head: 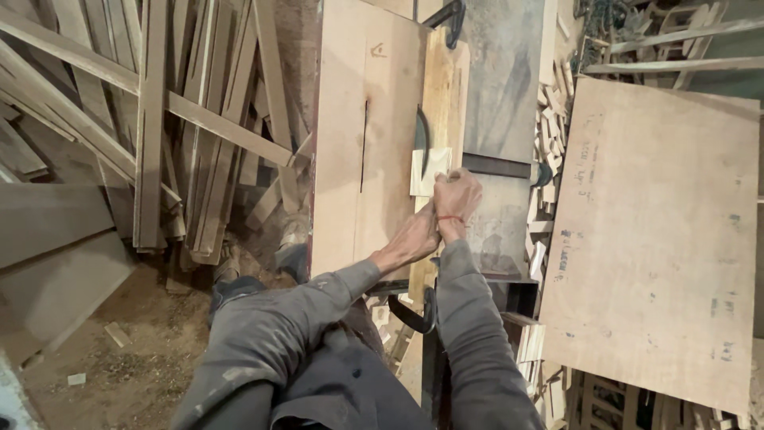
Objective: The person cuts small wooden blocks on a table saw, guiding each piece against the fence and blade, then sets the cut pieces aside and stacks finished blocks on a pile of scrap wood.
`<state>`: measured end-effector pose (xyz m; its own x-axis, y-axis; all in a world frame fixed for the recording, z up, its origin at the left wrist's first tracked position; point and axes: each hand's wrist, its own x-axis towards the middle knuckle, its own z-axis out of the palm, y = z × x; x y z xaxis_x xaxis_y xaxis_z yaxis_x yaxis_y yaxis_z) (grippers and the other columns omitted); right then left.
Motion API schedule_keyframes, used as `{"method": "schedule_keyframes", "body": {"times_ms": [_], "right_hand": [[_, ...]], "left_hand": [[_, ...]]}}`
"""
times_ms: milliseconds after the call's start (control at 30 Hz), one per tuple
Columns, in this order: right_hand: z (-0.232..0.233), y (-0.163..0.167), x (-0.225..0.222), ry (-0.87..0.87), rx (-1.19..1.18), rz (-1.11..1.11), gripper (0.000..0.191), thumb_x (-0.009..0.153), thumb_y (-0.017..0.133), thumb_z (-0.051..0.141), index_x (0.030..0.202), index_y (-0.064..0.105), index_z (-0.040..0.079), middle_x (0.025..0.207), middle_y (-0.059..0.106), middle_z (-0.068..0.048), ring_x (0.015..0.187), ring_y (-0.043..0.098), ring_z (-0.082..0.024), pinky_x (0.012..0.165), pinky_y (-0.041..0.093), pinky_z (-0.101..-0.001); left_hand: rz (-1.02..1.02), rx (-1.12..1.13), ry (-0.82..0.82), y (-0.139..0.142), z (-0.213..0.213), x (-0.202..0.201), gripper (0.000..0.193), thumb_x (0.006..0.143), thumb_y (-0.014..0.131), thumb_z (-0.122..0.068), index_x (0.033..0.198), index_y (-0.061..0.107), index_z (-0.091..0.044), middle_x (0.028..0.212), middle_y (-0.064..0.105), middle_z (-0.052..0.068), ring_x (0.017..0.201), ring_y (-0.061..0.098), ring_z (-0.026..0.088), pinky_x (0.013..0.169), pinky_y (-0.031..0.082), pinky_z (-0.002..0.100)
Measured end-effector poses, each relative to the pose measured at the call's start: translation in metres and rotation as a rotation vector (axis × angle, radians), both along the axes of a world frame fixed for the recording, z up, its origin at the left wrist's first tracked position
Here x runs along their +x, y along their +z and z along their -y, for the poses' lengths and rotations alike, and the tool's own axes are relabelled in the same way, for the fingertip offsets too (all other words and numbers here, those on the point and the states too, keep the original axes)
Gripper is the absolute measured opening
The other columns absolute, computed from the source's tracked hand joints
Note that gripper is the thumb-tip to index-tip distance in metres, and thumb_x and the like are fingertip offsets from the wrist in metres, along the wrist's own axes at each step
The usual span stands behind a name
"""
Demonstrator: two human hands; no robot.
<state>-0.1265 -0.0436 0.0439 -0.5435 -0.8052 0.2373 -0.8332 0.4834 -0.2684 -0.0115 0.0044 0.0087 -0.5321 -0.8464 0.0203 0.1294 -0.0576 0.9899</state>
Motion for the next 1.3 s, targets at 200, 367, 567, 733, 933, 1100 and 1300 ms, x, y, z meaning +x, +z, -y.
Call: {"method": "schedule_keyframes", "body": {"times_ms": [200,367,567,733,933,1100,1300], "right_hand": [[0.016,0.006,0.009,-0.063,0.028,-0.051,0.021,0.071,0.085,0.023,0.076,0.075,0.004,0.083,0.073,-0.021,0.08,0.07,-0.042,0.073,0.053,-0.0501],[0.031,0.013,0.011,-0.086,0.064,-0.023,0.021,0.072,0.084,0.025,0.082,0.078,0.007,0.087,0.073,-0.022,0.085,0.071,-0.042,0.076,0.055,-0.0491],[0.051,0.033,0.003,0.008,0.035,-0.047,0.023,0.071,0.086,0.027,0.082,0.08,0.008,0.085,0.075,-0.021,0.083,0.071,-0.041,0.077,0.055,-0.0469],[-0.016,0.089,-0.005,0.238,-0.11,0.078,0.021,0.08,0.082,0.018,0.094,0.077,0.004,0.087,0.074,-0.018,0.078,0.073,-0.032,0.073,0.056,-0.0393],[-0.159,0.122,0.061,0.744,0.072,0.093,0.022,0.081,0.077,0.002,0.102,0.073,0.006,0.102,0.074,-0.012,0.096,0.071,-0.029,0.083,0.057,-0.0366],[-0.21,0.126,0.094,0.463,-0.019,0.155,0.032,0.082,0.073,-0.002,0.114,0.073,0.004,0.113,0.073,-0.016,0.108,0.07,-0.033,0.093,0.056,-0.0381],[-0.258,0.131,0.091,0.145,-0.09,0.24,0.03,0.086,0.072,0.0,0.116,0.072,0.0,0.116,0.072,-0.017,0.108,0.07,-0.033,0.096,0.054,-0.0379]], "left_hand": [[-0.031,-0.083,-0.023,0.014,0.008,0.022,0.064,0.084,0.055,-0.009,0.145,0.039,0.005,0.094,0.066,0.035,0.088,0.065,0.053,0.077,0.053,0.056],[-0.019,-0.03,-0.112,0.038,-0.017,0.062,0.047,0.092,0.053,-0.013,0.134,0.06,0.006,0.081,0.07,0.023,0.07,0.074,0.036,0.069,0.057,0.044],[0.054,-0.135,-0.1,0.06,-0.036,0.108,0.048,0.087,0.063,-0.015,0.13,0.064,0.006,0.088,0.071,0.024,0.079,0.071,0.037,0.073,0.056,0.044],[0.158,-0.178,0.092,0.085,-0.033,0.142,0.04,0.088,0.063,-0.014,0.124,0.068,0.002,0.097,0.074,0.021,0.085,0.073,0.037,0.078,0.057,0.045],[0.249,-0.685,0.013,0.097,-0.028,0.142,0.033,0.086,0.071,-0.022,0.108,0.066,0.002,0.102,0.07,0.021,0.08,0.069,0.038,0.072,0.057,0.045],[0.69,-0.599,-0.484,0.067,-0.04,0.134,0.029,0.1,0.061,-0.028,0.124,0.061,-0.012,0.09,0.072,0.013,0.075,0.07,0.025,0.07,0.057,0.042],[0.568,-1.104,-0.023,0.008,0.028,0.104,0.028,0.093,0.06,-0.008,0.12,0.061,-0.003,0.116,0.069,0.016,0.108,0.069,0.03,0.09,0.057,0.041]]}}
